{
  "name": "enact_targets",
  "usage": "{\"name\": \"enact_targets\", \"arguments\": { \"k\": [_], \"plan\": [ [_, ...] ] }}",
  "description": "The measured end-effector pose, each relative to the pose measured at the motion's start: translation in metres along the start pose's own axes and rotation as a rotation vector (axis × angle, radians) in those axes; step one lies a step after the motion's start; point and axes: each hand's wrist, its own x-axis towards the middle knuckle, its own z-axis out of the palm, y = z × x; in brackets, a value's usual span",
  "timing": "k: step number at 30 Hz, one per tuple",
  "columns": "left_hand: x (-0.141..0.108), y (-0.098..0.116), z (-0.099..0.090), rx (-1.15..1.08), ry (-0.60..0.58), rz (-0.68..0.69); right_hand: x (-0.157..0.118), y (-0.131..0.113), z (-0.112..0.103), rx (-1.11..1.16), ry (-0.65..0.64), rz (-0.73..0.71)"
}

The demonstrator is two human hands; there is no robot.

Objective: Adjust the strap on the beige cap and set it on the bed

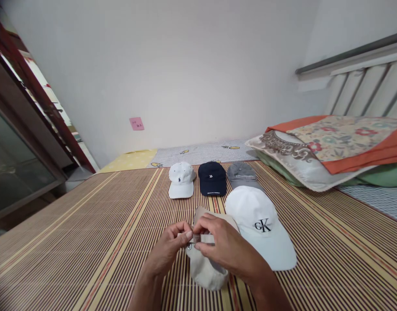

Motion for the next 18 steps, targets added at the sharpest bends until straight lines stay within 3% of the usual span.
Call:
{"name": "enact_targets", "arguments": {
  "k": [13,18],
  "plan": [
    [-0.001,0.001,0.002,-0.026,-0.056,0.003,-0.001,-0.003,-0.004,-0.087,-0.005,0.011],
    [0.000,-0.003,-0.003,-0.056,-0.017,-0.002,-0.006,0.014,-0.014,0.159,-0.060,0.081]
  ]
}}
